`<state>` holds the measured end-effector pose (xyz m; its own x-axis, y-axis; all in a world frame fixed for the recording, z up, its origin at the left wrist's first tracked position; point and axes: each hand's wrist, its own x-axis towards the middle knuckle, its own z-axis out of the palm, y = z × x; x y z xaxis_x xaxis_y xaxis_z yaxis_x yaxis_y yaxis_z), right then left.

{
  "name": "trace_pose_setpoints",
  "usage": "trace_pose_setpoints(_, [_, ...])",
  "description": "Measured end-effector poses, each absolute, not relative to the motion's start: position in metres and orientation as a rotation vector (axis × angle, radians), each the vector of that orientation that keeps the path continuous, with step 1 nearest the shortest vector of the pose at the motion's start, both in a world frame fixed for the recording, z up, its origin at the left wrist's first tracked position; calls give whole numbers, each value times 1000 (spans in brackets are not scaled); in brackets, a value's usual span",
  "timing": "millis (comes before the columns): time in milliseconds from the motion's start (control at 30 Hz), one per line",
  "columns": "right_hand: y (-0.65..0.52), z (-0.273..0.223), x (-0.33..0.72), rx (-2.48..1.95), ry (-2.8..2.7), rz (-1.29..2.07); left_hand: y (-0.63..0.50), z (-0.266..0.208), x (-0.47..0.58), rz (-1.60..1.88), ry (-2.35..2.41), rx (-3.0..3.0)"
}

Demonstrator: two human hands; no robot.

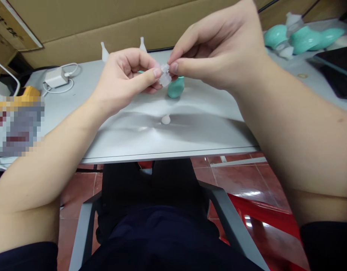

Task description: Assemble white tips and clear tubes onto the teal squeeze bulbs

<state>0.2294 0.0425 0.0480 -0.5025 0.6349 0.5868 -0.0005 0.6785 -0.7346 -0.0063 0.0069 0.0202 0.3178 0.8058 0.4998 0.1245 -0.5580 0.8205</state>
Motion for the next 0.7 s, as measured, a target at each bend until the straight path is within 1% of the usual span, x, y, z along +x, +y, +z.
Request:
trace_pose_setpoints(233, [42, 47, 225, -533, -1937, 858, 7, 22, -7, 1256, 763, 1854])
trace_pose_setpoints(467, [42, 47, 227, -525, -1964, 743, 5, 24, -2, 1224, 815, 1821])
trace_pose_setpoints(600, [46, 46, 230, -465, -2003, 702, 5, 23, -2, 1251, 883, 1749])
trace_pose_setpoints(700, [53, 42, 231, -401, -2040, 691, 9, 19, -5, 1283, 784, 1665])
